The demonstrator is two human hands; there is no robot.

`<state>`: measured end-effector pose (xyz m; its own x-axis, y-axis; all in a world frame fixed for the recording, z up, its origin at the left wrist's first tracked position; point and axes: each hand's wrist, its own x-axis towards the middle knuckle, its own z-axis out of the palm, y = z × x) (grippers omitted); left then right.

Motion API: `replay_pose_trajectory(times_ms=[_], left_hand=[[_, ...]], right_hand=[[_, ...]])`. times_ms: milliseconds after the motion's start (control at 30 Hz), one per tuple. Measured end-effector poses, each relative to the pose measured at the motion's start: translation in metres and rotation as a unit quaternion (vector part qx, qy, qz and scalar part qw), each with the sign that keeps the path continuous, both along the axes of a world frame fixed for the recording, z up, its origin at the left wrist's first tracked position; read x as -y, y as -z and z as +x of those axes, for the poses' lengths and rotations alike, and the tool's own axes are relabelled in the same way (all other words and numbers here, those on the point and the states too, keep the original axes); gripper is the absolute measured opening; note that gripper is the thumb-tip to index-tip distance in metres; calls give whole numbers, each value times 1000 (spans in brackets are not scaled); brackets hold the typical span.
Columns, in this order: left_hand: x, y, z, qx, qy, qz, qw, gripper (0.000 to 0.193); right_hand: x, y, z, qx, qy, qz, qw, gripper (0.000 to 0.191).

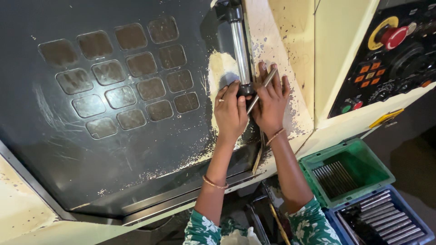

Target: The person uses a metal rod to turn a handle on a large industrial machine, opens the door to access internal components, and then closes the door. The person repeats this process multiple times.

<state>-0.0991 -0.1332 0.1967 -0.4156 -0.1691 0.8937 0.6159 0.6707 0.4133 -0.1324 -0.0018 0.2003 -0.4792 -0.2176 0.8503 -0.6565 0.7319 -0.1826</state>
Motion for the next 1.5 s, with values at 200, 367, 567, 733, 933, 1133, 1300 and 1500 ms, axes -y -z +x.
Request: replay_pose_trajectory(times_ms=[200, 367, 567, 733, 933, 1133, 1300, 1500], left_hand=[[1, -2, 1, 20, 17, 7, 1000, 34], [2, -3, 3, 8, 20, 12, 1000, 34], [-4, -3, -2, -15, 1, 50, 999, 32], [-4, 2, -6, -43, -27, 44, 998, 31], [4, 9, -8, 2, 38, 34, 999, 36], [6, 8, -5, -21, 26, 3, 999, 49], [7, 7, -3, -15, 30, -2, 999, 48], [6, 7, -3, 6, 23, 0, 1000, 51]], right_hand=[[0, 0, -1, 2, -11, -4, 1000, 37], [-1, 1, -1, 4, -6, -3, 1000, 34], [-1, 0, 2, 2, -9, -6, 1000, 35], [-1, 0, 2, 7, -4, -10, 1000, 31], [-1, 2, 0, 0, 3, -4, 1000, 34], [-2, 4, -2, 2, 17, 3, 1000, 32], [-3, 4, -2, -3, 5, -1, 1000, 30], [-3, 4, -1, 5, 5, -2, 1000, 29]])
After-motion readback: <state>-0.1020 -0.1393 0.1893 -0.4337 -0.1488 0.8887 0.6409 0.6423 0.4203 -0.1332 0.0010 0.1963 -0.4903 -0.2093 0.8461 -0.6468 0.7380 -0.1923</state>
